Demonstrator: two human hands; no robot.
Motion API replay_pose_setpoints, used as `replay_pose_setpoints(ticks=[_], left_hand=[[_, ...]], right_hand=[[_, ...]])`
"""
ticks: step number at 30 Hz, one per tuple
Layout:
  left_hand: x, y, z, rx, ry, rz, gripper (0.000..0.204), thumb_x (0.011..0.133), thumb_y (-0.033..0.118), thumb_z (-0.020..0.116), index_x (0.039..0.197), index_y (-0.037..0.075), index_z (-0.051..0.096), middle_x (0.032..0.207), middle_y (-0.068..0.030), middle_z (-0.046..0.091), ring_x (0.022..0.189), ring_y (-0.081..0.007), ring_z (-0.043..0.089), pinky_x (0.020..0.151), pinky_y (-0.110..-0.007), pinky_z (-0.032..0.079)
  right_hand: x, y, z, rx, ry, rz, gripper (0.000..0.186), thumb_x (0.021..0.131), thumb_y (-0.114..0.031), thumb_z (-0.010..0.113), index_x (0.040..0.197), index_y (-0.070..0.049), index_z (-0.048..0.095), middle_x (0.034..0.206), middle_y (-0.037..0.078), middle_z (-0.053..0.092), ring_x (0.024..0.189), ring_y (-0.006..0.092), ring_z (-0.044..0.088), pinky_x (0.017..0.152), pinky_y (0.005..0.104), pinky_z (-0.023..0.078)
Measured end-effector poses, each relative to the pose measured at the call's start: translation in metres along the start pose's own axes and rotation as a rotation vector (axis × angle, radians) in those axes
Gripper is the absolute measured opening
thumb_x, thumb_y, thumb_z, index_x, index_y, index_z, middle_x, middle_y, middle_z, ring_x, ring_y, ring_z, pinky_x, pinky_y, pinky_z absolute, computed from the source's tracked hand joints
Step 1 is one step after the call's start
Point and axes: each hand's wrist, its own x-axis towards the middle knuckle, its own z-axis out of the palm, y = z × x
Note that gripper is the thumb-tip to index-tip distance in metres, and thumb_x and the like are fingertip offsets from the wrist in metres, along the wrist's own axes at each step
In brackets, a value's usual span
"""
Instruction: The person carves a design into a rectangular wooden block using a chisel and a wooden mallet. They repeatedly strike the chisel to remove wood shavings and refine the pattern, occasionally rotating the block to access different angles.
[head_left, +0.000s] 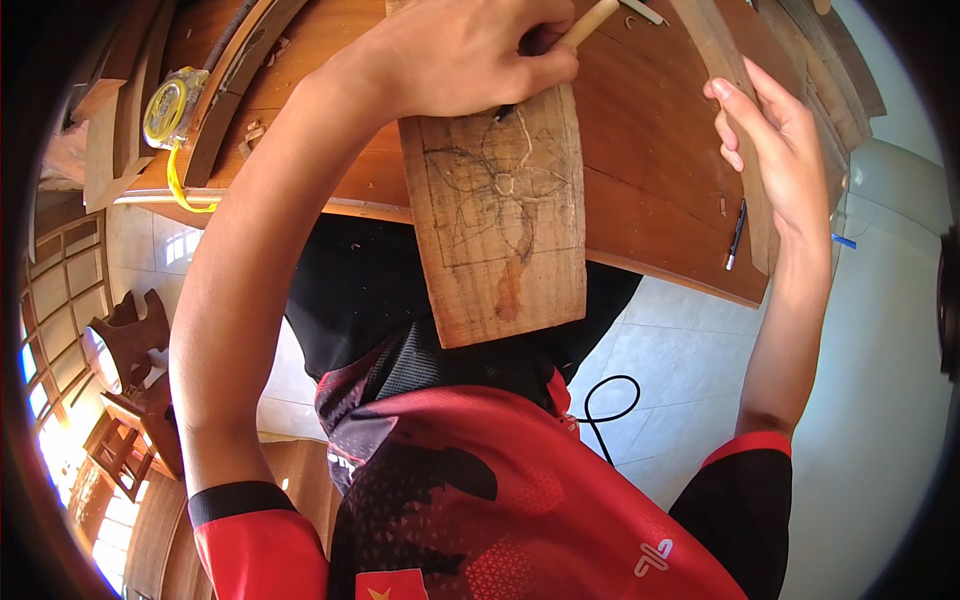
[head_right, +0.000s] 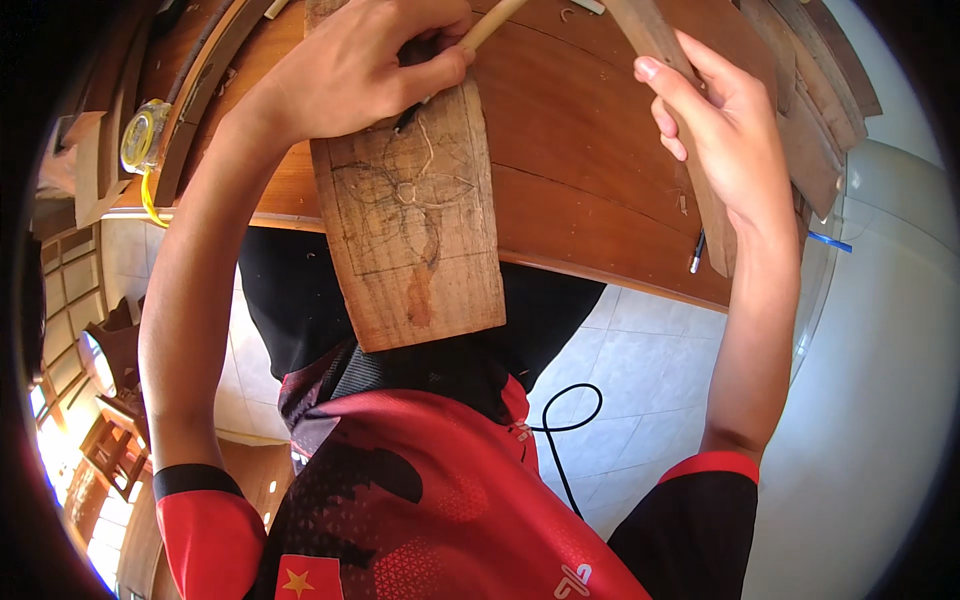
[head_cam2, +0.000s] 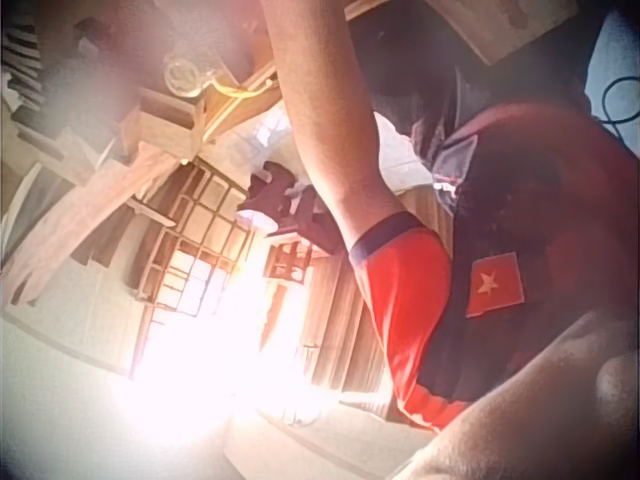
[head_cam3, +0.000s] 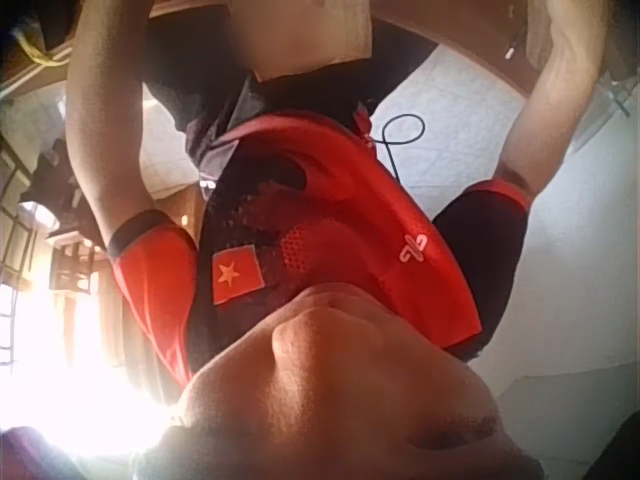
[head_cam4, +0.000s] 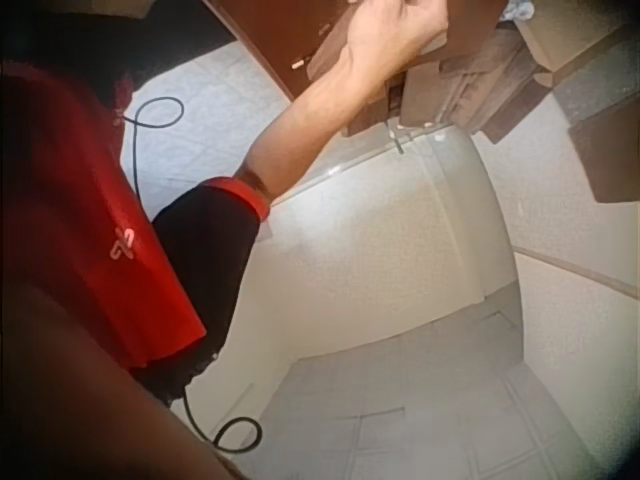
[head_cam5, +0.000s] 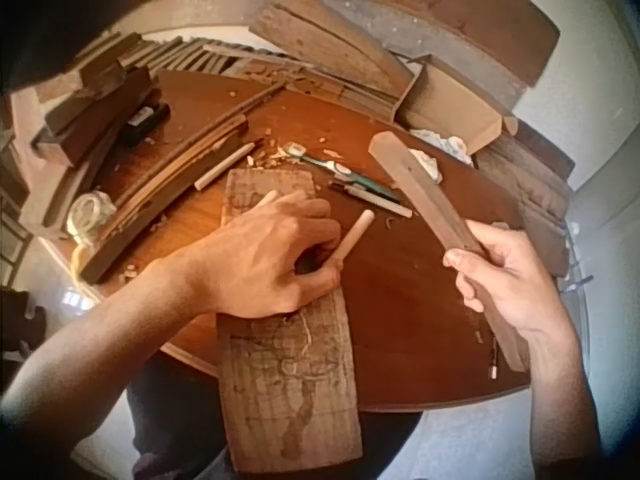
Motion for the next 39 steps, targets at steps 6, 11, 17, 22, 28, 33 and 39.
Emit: replay_pose_setpoints(ticks=[6, 11, 17, 22, 28, 33, 39], left_hand=[[-0.001, -0.002, 0.000, 0.000, -0.004, 0.007, 0.032, 0.091, 0.027, 0.061, 0.094, -0.004, 0.068, 0.092, -0.0187, 0.061, 0.094, -0.0323, 0.057, 0.089, -0.047, 0.046], [-0.003, -0.005, 0.000, -0.025, 0.013, 0.023, 0.032, 0.092, 0.027, 0.061, 0.093, -0.004, 0.068, 0.092, -0.0189, 0.061, 0.094, -0.0320, 0.057, 0.090, -0.046, 0.046], [-0.002, -0.004, 0.001, 0.003, 0.011, 0.057, 0.029, 0.092, 0.026, 0.060, 0.095, -0.002, 0.068, 0.093, -0.0178, 0.061, 0.095, -0.0324, 0.057, 0.090, -0.045, 0.045], [-0.004, -0.001, -0.002, -0.033, 0.026, 0.076, 0.029, 0.092, 0.027, 0.060, 0.096, -0.001, 0.068, 0.093, -0.0168, 0.060, 0.096, -0.0319, 0.057, 0.090, -0.044, 0.044], [-0.002, -0.002, -0.002, -0.022, 0.000, 0.051, 0.030, 0.092, 0.028, 0.060, 0.098, -0.001, 0.069, 0.093, -0.0162, 0.060, 0.097, -0.0318, 0.057, 0.091, -0.044, 0.043], [-0.005, 0.001, -0.003, -0.010, 0.006, 0.060, 0.030, 0.091, 0.028, 0.061, 0.099, 0.001, 0.069, 0.094, -0.0153, 0.060, 0.097, -0.0309, 0.058, 0.092, -0.045, 0.043], [-0.003, -0.001, -0.002, 0.180, 0.029, 0.107, 0.030, 0.093, 0.028, 0.065, 0.100, 0.000, 0.072, 0.094, -0.0140, 0.065, 0.094, -0.0260, 0.063, 0.087, -0.041, 0.046]], right_hand=[[-0.001, -0.001, 0.000, 0.064, 0.104, 0.011, 0.046, 0.100, -0.021, 0.069, 0.139, 0.004, 0.062, 0.068, -0.003, 0.051, 0.061, 0.0046, 0.047, 0.052, 0.0235, 0.037], [-0.012, -0.012, 0.006, 0.028, 0.089, 0.000, 0.045, 0.101, -0.021, 0.069, 0.139, 0.003, 0.062, 0.068, -0.003, 0.051, 0.059, 0.0050, 0.045, 0.052, 0.0234, 0.037], [-0.011, -0.005, -0.004, -0.064, -0.070, 0.038, 0.047, 0.101, -0.019, 0.068, 0.141, 0.005, 0.060, 0.072, -0.002, 0.055, 0.060, 0.0053, 0.047, 0.052, 0.0229, 0.038], [-0.006, -0.005, -0.008, 0.034, 0.100, 0.026, 0.047, 0.100, -0.017, 0.069, 0.140, 0.006, 0.059, 0.081, -0.001, 0.059, 0.064, 0.0047, 0.049, 0.053, 0.0227, 0.039], [-0.011, -0.004, -0.001, 0.077, 0.065, 0.047, 0.046, 0.101, -0.020, 0.068, 0.139, 0.006, 0.060, 0.076, -0.002, 0.055, 0.062, 0.0053, 0.048, 0.052, 0.0230, 0.039], [-0.010, -0.001, 0.001, 0.062, 0.006, 0.032, 0.045, 0.101, -0.020, 0.068, 0.139, 0.005, 0.061, 0.072, -0.002, 0.055, 0.060, 0.0057, 0.047, 0.051, 0.0242, 0.038], [-0.013, 0.003, -0.004, 0.086, -0.070, 0.062, 0.041, 0.103, -0.016, 0.065, 0.138, 0.005, 0.060, 0.095, 0.004, 0.065, 0.065, 0.0058, 0.050, 0.051, 0.0232, 0.040]])
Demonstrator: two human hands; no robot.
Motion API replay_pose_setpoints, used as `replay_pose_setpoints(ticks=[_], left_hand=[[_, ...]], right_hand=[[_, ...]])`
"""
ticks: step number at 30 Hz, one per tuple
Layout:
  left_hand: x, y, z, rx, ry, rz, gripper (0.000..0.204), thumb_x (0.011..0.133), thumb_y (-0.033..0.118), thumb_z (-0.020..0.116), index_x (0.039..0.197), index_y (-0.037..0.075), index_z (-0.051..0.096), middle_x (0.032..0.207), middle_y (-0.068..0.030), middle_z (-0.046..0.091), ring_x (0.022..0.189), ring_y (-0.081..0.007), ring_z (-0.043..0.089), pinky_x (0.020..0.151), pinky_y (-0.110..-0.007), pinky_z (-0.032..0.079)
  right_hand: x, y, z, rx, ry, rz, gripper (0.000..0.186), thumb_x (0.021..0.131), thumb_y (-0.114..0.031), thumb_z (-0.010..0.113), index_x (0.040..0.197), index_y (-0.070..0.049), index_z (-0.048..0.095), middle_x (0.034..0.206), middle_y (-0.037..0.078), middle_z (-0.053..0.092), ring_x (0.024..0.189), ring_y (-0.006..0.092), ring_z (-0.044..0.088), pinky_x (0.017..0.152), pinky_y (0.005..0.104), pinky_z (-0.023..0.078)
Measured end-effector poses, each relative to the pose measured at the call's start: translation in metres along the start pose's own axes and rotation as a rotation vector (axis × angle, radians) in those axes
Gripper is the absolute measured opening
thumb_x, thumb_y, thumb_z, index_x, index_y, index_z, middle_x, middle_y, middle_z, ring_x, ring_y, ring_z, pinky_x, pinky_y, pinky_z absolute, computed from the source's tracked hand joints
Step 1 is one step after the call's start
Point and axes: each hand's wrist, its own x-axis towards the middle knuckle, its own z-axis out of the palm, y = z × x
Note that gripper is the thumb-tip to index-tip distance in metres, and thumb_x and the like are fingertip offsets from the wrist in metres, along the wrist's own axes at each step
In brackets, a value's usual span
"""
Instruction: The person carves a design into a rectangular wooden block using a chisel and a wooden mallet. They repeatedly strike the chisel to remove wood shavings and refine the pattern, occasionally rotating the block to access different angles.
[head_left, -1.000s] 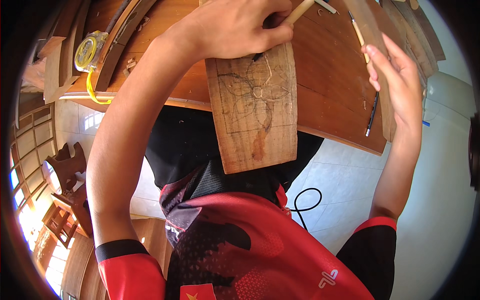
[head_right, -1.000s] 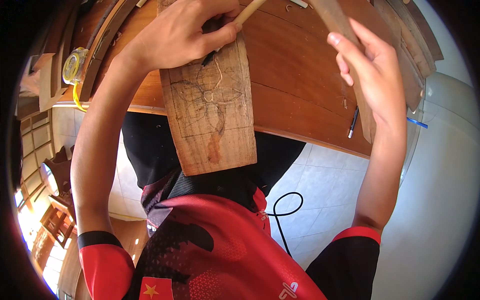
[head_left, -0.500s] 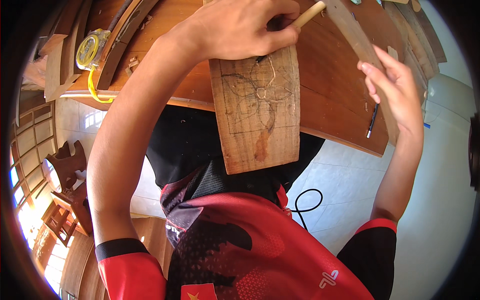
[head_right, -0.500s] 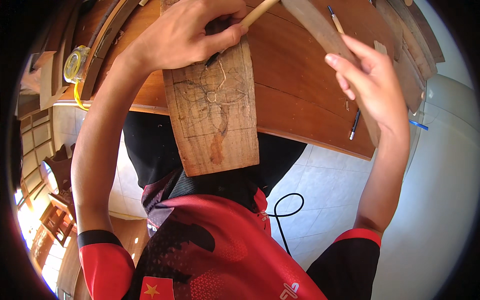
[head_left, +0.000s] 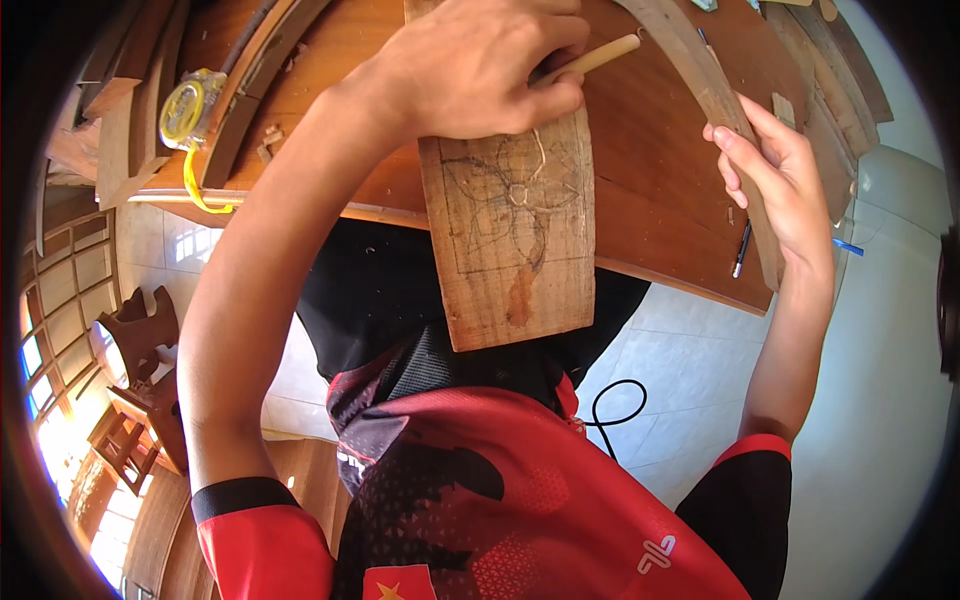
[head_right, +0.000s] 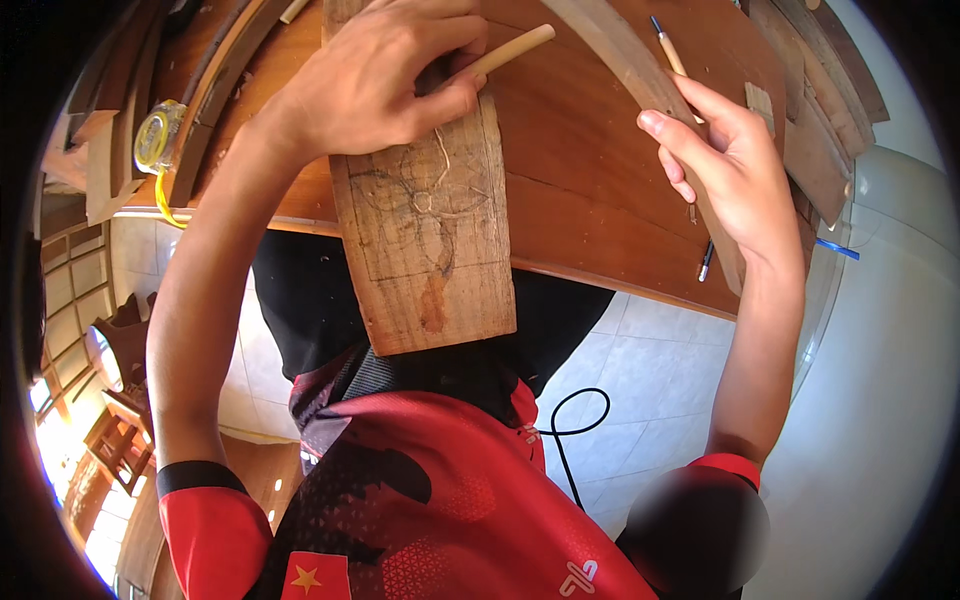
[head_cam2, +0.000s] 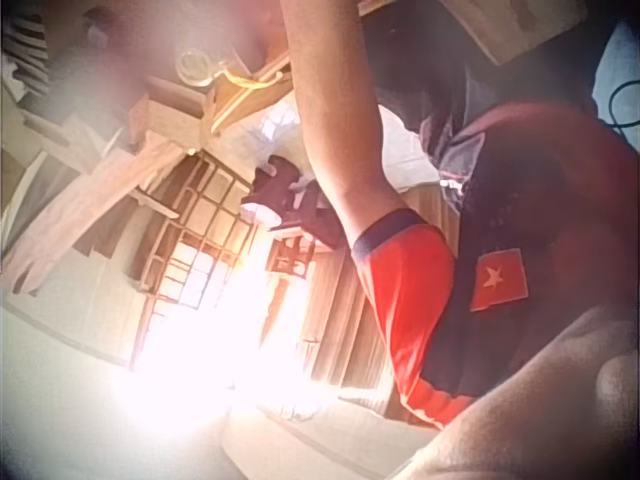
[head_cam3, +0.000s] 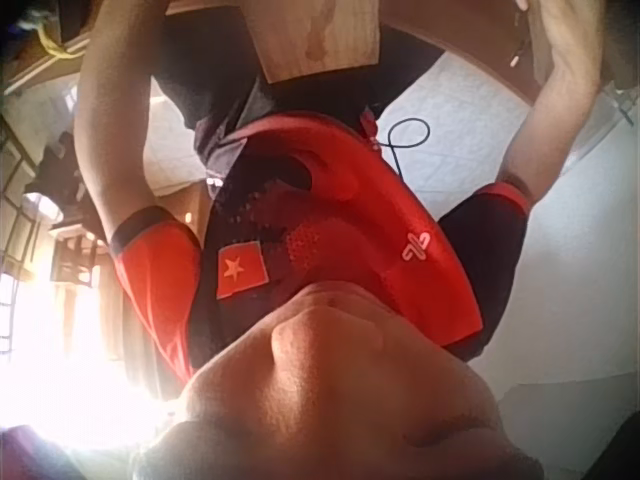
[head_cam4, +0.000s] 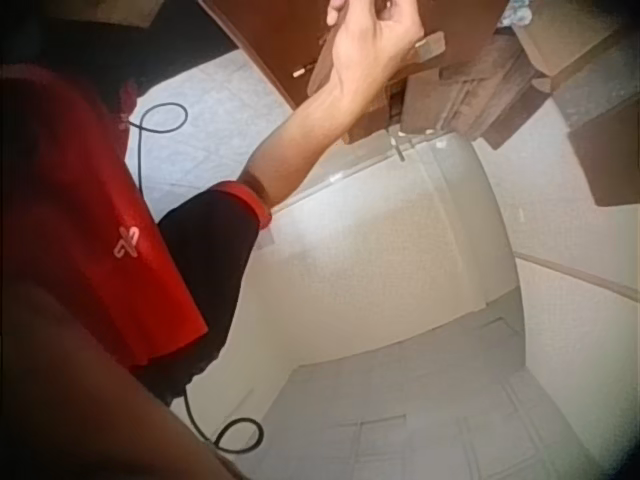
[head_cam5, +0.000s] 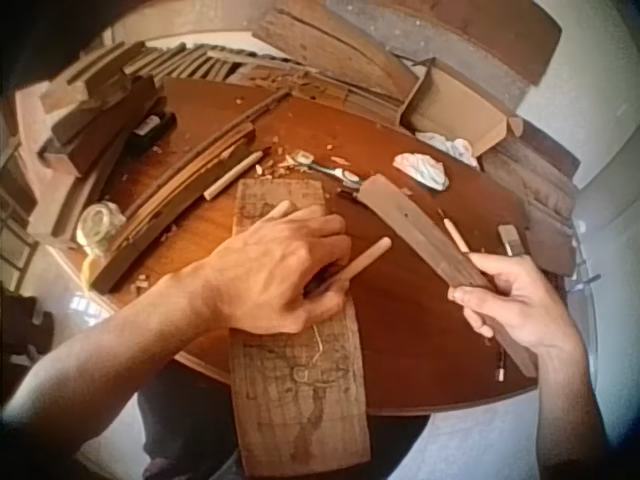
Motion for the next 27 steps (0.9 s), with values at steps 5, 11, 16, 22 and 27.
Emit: replay_pose_setpoints(ticks=[5, 11, 16, 22, 27], left_hand=[[0.007, -0.014, 0.019, -0.041, 0.174, 0.073, 0.023, 0.094, 0.023, 0.063, 0.097, -0.001, 0.063, 0.095, -0.0158, 0.061, 0.096, -0.0359, 0.061, 0.084, -0.044, 0.049], [0.049, -0.050, 0.011, -0.314, 0.201, -0.070, 0.023, 0.100, 0.022, 0.057, 0.094, 0.000, 0.059, 0.087, -0.0140, 0.057, 0.083, -0.0293, 0.056, 0.079, -0.040, 0.047], [0.043, -0.044, -0.017, -0.684, 0.208, -0.380, 0.029, 0.106, 0.028, 0.058, 0.099, 0.001, 0.066, 0.076, -0.0005, 0.062, 0.071, -0.0076, 0.055, 0.067, -0.028, 0.047], [0.018, -0.022, -0.026, -0.877, 0.048, -0.436, 0.023, 0.106, 0.015, 0.062, 0.119, -0.004, 0.063, 0.097, -0.0097, 0.075, 0.086, -0.0116, 0.068, 0.078, -0.029, 0.055], [0.019, -0.014, -0.025, -1.119, -0.005, -0.418, 0.024, 0.107, 0.004, 0.055, 0.128, -0.008, 0.055, 0.115, -0.0200, 0.073, 0.106, -0.0234, 0.072, 0.096, -0.037, 0.060]], right_hand=[[0.000, 0.010, -0.009, 0.200, 0.102, -0.041, 0.037, 0.103, -0.014, 0.065, 0.133, 0.006, 0.060, 0.100, 0.008, 0.068, 0.064, 0.0065, 0.052, 0.049, 0.0230, 0.040], [-0.009, 0.011, 0.011, 0.360, 0.148, -0.025, 0.044, 0.101, -0.014, 0.070, 0.135, 0.008, 0.054, 0.083, 0.002, 0.058, 0.061, 0.0059, 0.052, 0.050, 0.0242, 0.042], [-0.024, 0.025, 0.026, 0.390, 0.128, -0.034, 0.040, 0.102, -0.010, 0.064, 0.138, 0.006, 0.054, 0.084, 0.002, 0.058, 0.063, 0.0064, 0.054, 0.052, 0.0246, 0.044], [-0.025, 0.043, 0.037, 0.564, 0.159, 0.001, 0.040, 0.103, -0.010, 0.063, 0.138, 0.005, 0.055, 0.095, 0.006, 0.061, 0.063, 0.0078, 0.056, 0.049, 0.0256, 0.046], [-0.025, 0.047, 0.040, 0.622, 0.148, -0.010, 0.045, 0.098, -0.014, 0.071, 0.136, 0.003, 0.055, 0.097, 0.005, 0.060, 0.064, 0.0081, 0.056, 0.049, 0.0254, 0.045]])
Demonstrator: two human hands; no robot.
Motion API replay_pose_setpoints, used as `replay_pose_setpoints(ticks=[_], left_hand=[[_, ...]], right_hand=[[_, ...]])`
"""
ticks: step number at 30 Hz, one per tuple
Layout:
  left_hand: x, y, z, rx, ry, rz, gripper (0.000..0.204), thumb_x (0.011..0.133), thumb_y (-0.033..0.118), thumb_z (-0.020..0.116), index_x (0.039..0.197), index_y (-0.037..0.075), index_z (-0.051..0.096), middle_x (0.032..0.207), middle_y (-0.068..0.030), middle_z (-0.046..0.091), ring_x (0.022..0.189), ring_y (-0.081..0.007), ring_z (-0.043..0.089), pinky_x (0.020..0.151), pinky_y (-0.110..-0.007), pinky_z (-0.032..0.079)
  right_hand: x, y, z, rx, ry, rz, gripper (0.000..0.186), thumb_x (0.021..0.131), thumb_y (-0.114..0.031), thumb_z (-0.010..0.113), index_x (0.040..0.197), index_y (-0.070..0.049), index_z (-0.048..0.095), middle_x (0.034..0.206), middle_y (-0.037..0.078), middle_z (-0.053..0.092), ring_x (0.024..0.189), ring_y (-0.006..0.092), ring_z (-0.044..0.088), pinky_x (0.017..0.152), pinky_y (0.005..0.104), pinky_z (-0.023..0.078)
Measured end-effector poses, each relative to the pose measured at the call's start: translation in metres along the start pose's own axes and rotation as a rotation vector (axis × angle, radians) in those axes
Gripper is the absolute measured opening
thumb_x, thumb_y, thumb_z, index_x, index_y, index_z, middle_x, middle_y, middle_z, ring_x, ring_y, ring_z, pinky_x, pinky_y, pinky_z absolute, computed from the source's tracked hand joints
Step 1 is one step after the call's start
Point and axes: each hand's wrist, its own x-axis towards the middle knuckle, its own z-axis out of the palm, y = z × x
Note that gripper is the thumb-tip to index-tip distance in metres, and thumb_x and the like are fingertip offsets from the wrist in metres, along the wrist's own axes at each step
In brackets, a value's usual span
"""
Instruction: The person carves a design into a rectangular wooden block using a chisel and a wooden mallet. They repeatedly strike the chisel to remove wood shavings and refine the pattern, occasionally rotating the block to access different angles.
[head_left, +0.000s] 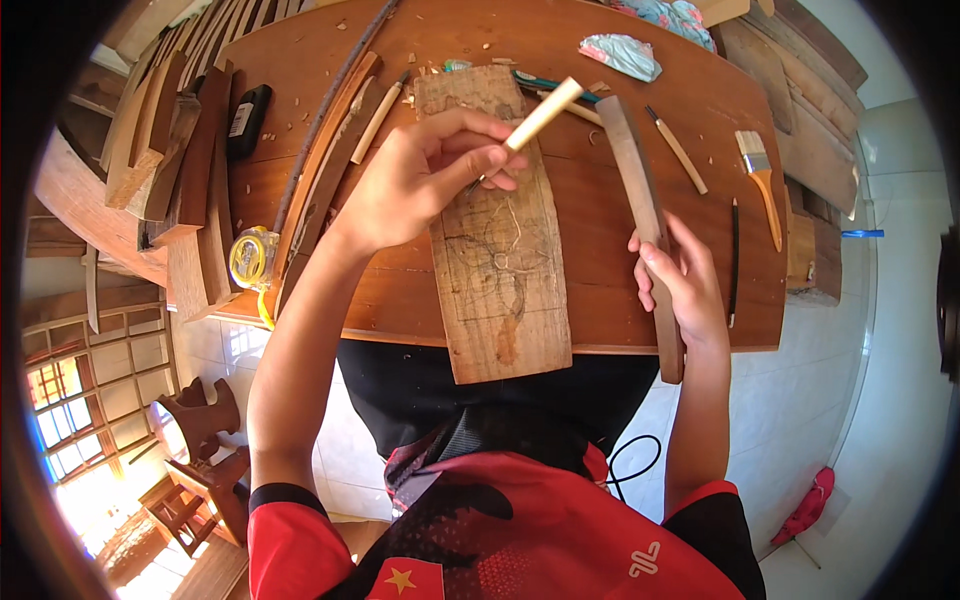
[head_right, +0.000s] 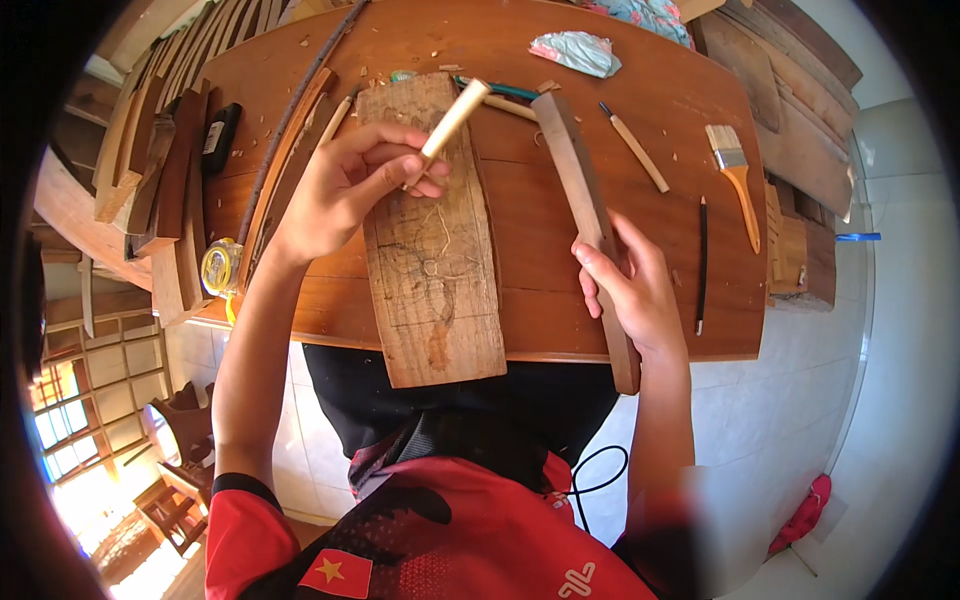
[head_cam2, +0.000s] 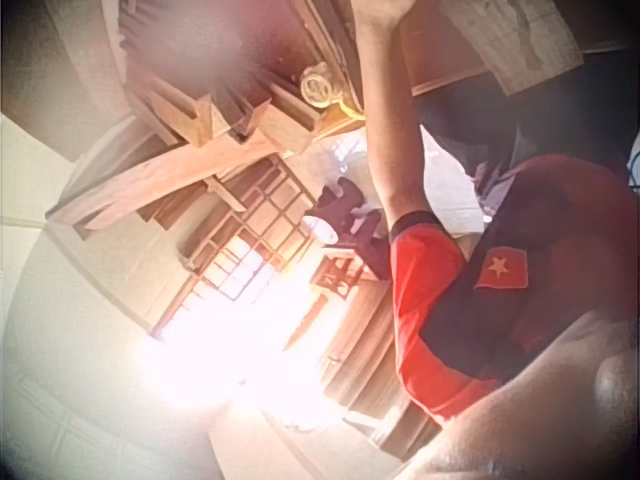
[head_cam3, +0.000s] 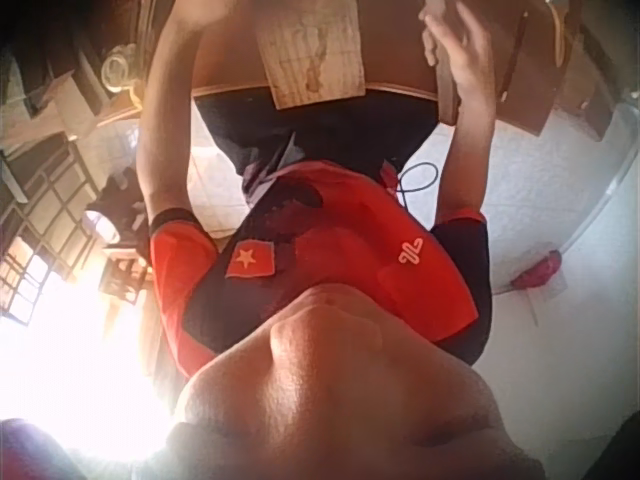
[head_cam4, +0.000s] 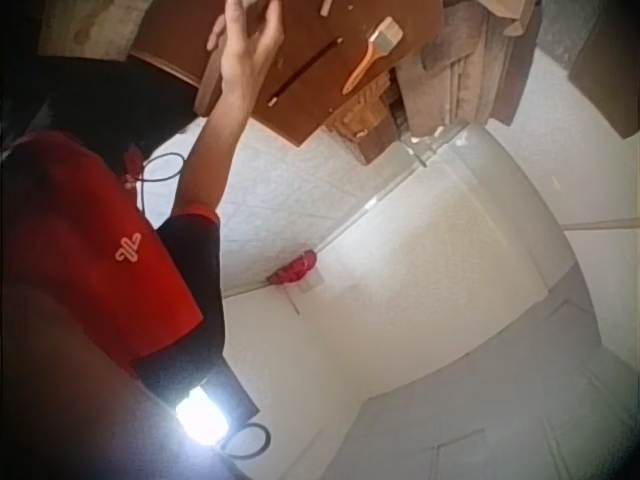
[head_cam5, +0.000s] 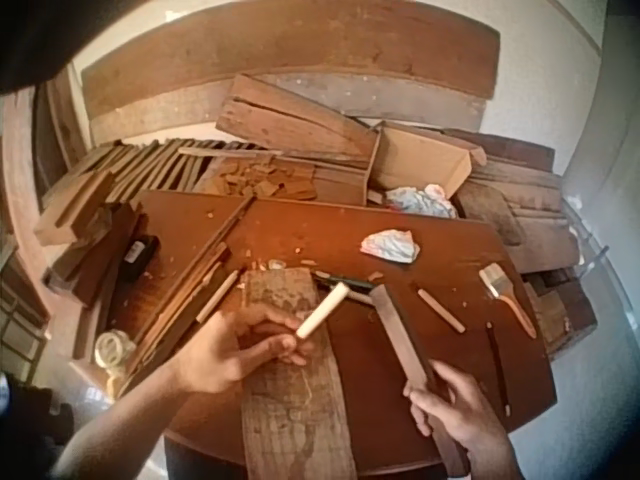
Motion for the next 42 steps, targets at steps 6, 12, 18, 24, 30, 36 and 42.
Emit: replay_pose_setpoints(ticks=[6, 12, 18, 24, 30, 36, 42], left_hand=[[0.006, -0.015, 0.007, -0.120, 0.150, 0.102, 0.026, 0.108, 0.007, 0.055, 0.130, -0.007, 0.056, 0.117, -0.0176, 0.072, 0.106, -0.0226, 0.073, 0.092, -0.035, 0.061], [0.029, -0.014, 0.004, 0.042, 0.114, 0.103, 0.027, 0.110, 0.013, 0.054, 0.130, -0.005, 0.055, 0.120, -0.0143, 0.071, 0.110, -0.0203, 0.071, 0.094, -0.035, 0.059], [0.017, 0.008, -0.009, 0.165, -0.077, 0.058, 0.025, 0.107, 0.014, 0.059, 0.126, -0.003, 0.060, 0.108, -0.0105, 0.076, 0.108, -0.0155, 0.068, 0.098, -0.033, 0.051], [0.013, 0.004, -0.001, 0.221, -0.121, 0.050, 0.025, 0.106, 0.015, 0.062, 0.125, -0.002, 0.063, 0.102, -0.0074, 0.074, 0.096, -0.0123, 0.065, 0.090, -0.031, 0.051], [0.013, -0.003, 0.003, 0.251, -0.092, 0.032, 0.027, 0.105, 0.016, 0.064, 0.125, -0.002, 0.063, 0.101, -0.0063, 0.073, 0.096, -0.0123, 0.064, 0.091, -0.031, 0.051], [0.016, -0.006, 0.004, 0.295, -0.071, 0.044, 0.029, 0.105, 0.017, 0.064, 0.127, -0.001, 0.063, 0.101, -0.0060, 0.073, 0.098, -0.0123, 0.064, 0.092, -0.031, 0.051], [0.015, -0.005, 0.006, 0.413, -0.041, 0.049, 0.031, 0.104, 0.020, 0.066, 0.128, 0.000, 0.064, 0.097, -0.0051, 0.074, 0.093, -0.0105, 0.067, 0.086, -0.029, 0.052]], right_hand=[[-0.015, 0.004, 0.031, -0.250, 0.047, -0.156, 0.065, 0.086, -0.021, 0.086, 0.139, -0.002, 0.055, 0.098, 0.001, 0.057, 0.075, 0.0055, 0.056, 0.062, 0.0223, 0.045], [0.005, 0.000, 0.036, 0.025, -0.014, -0.001, 0.046, 0.096, -0.019, 0.074, 0.131, 0.001, 0.054, 0.089, 0.001, 0.056, 0.066, 0.0062, 0.054, 0.049, 0.0251, 0.043], [0.004, 0.004, 0.032, 0.131, -0.032, -0.055, 0.046, 0.099, -0.019, 0.067, 0.135, 0.005, 0.050, 0.097, 0.004, 0.055, 0.067, 0.0080, 0.054, 0.048, 0.0260, 0.045], [0.004, 0.006, 0.032, 0.122, -0.074, -0.065, 0.052, 0.098, -0.019, 0.067, 0.139, 0.006, 0.047, 0.101, 0.006, 0.055, 0.068, 0.0081, 0.055, 0.048, 0.0259, 0.046], [0.003, 0.008, 0.031, 0.112, -0.107, -0.052, 0.058, 0.098, -0.019, 0.067, 0.143, 0.009, 0.043, 0.103, 0.007, 0.056, 0.068, 0.0087, 0.056, 0.048, 0.0258, 0.047], [0.006, 0.005, 0.029, 0.069, -0.143, -0.055, 0.055, 0.102, -0.021, 0.061, 0.145, 0.008, 0.044, 0.103, 0.007, 0.057, 0.067, 0.0093, 0.056, 0.048, 0.0256, 0.047], [0.016, -0.016, 0.025, -0.029, -0.033, -0.106, 0.041, 0.109, -0.029, 0.052, 0.134, 0.004, 0.054, 0.103, 0.010, 0.058, 0.064, 0.0104, 0.056, 0.046, 0.0246, 0.045]])
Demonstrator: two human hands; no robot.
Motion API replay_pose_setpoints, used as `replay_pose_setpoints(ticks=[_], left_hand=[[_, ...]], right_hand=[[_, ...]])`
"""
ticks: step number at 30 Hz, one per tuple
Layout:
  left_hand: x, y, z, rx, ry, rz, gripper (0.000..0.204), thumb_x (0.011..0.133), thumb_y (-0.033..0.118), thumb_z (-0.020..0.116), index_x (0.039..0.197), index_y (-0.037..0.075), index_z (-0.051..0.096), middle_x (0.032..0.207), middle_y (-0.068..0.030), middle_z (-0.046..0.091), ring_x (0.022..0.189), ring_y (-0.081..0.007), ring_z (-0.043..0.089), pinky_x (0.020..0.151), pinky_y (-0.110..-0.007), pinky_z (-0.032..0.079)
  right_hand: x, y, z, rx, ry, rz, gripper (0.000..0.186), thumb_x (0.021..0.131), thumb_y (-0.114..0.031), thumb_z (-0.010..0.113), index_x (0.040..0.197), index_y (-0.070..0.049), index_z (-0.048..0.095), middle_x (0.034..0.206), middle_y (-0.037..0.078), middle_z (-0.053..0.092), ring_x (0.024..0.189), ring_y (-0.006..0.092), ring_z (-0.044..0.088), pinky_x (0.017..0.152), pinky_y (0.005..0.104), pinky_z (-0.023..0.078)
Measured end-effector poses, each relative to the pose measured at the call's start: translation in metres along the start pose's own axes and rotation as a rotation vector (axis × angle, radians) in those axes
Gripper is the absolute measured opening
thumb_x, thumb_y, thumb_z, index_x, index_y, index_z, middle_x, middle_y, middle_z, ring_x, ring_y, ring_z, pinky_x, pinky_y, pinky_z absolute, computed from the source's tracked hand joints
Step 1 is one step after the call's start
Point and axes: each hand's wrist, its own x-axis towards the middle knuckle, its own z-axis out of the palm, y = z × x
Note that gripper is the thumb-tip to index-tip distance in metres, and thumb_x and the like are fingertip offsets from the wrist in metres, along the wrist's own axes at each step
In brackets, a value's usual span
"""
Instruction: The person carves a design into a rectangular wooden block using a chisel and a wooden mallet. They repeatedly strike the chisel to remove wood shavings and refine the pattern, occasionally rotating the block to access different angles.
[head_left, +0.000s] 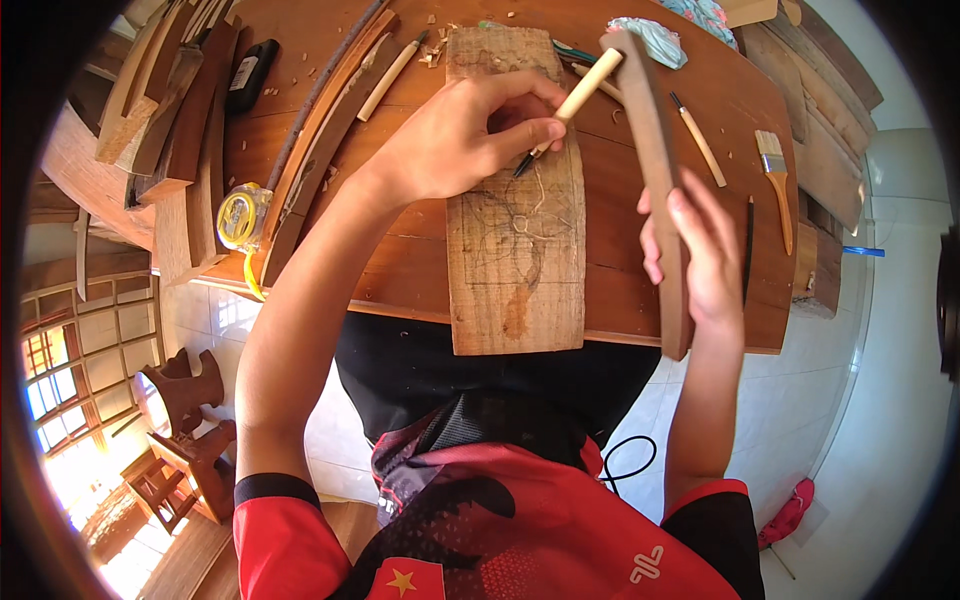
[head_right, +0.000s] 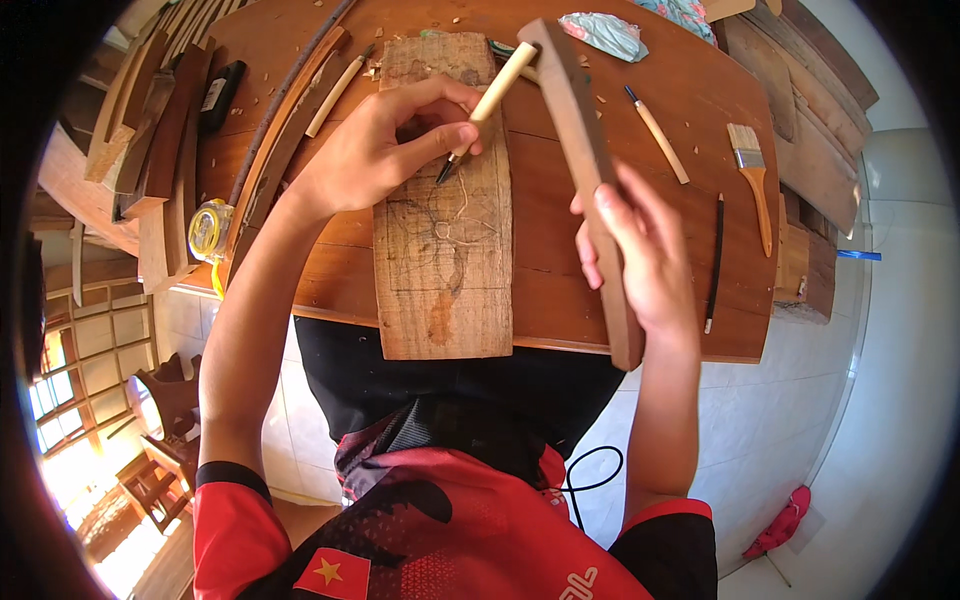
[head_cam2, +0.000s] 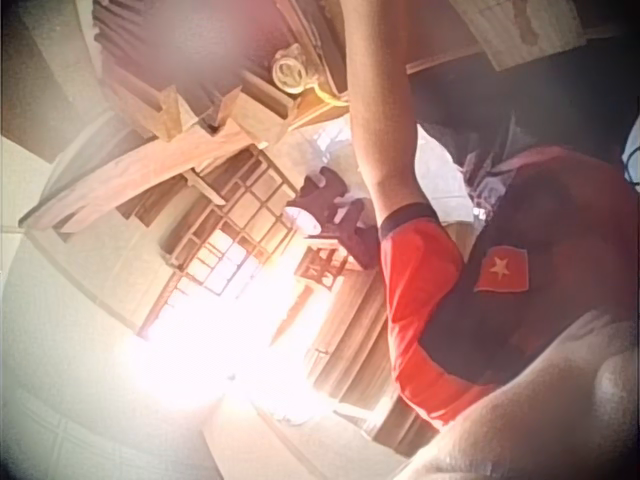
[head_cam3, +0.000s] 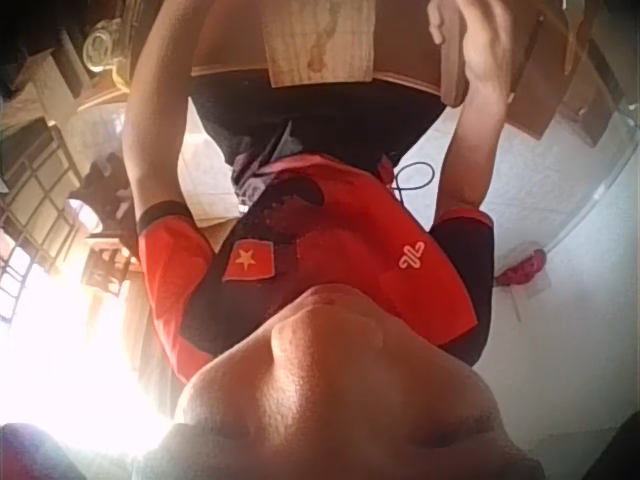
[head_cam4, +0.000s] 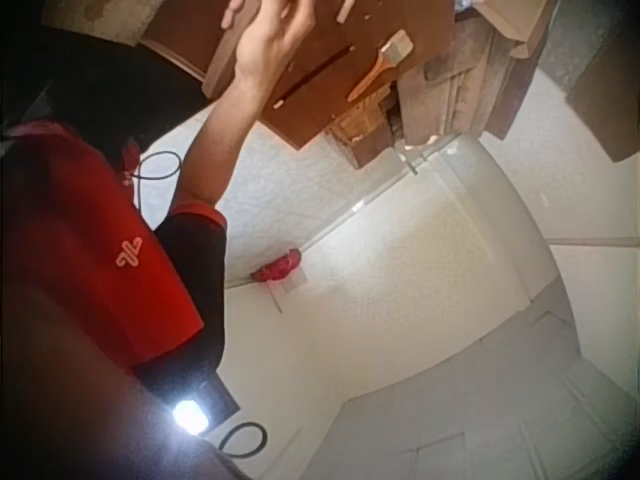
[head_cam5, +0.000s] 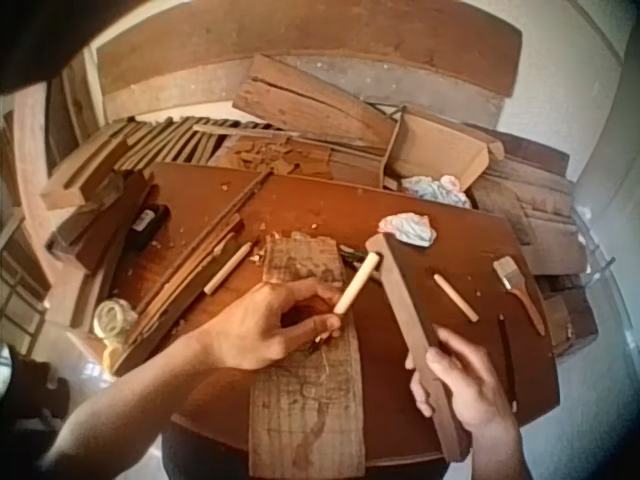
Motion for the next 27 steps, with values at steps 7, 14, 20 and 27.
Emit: replay_pose_setpoints(ticks=[7, 14, 20, 27], left_hand=[[0.000, -0.006, 0.004, 0.048, 0.024, 0.032, 0.031, 0.104, 0.019, 0.067, 0.128, 0.000, 0.065, 0.095, -0.0036, 0.074, 0.091, -0.0097, 0.067, 0.083, -0.028, 0.052], [-0.003, -0.010, 0.005, 0.036, 0.068, 0.049, 0.031, 0.103, 0.019, 0.067, 0.127, -0.001, 0.065, 0.096, -0.0044, 0.075, 0.091, -0.0102, 0.068, 0.083, -0.028, 0.053], [-0.002, -0.008, 0.007, 0.135, 0.079, 0.068, 0.030, 0.102, 0.019, 0.067, 0.124, -0.001, 0.066, 0.093, -0.0046, 0.076, 0.087, -0.0096, 0.068, 0.079, -0.028, 0.053], [-0.002, -0.014, 0.010, 0.180, 0.131, 0.157, 0.025, 0.101, 0.018, 0.067, 0.119, 0.001, 0.068, 0.087, -0.0030, 0.074, 0.076, -0.0097, 0.064, 0.070, -0.028, 0.050]], right_hand=[[0.025, -0.037, -0.021, -0.419, 0.017, -0.090, 0.048, 0.106, -0.018, 0.062, 0.149, 0.002, 0.053, 0.100, 0.008, 0.068, 0.068, 0.0074, 0.055, 0.051, 0.0224, 0.042], [0.031, -0.051, -0.020, -0.497, 0.037, -0.090, 0.048, 0.106, -0.021, 0.063, 0.148, 0.000, 0.055, 0.098, 0.006, 0.067, 0.067, 0.0062, 0.054, 0.050, 0.0221, 0.042], [0.041, -0.056, -0.023, -0.515, 0.030, -0.081, 0.049, 0.108, -0.023, 0.057, 0.152, -0.002, 0.052, 0.102, 0.006, 0.065, 0.068, 0.0066, 0.052, 0.051, 0.0228, 0.042], [0.052, -0.056, -0.028, -0.481, -0.022, -0.053, 0.055, 0.105, -0.021, 0.064, 0.150, 0.006, 0.049, 0.098, 0.008, 0.067, 0.066, 0.0083, 0.053, 0.049, 0.0235, 0.041]])
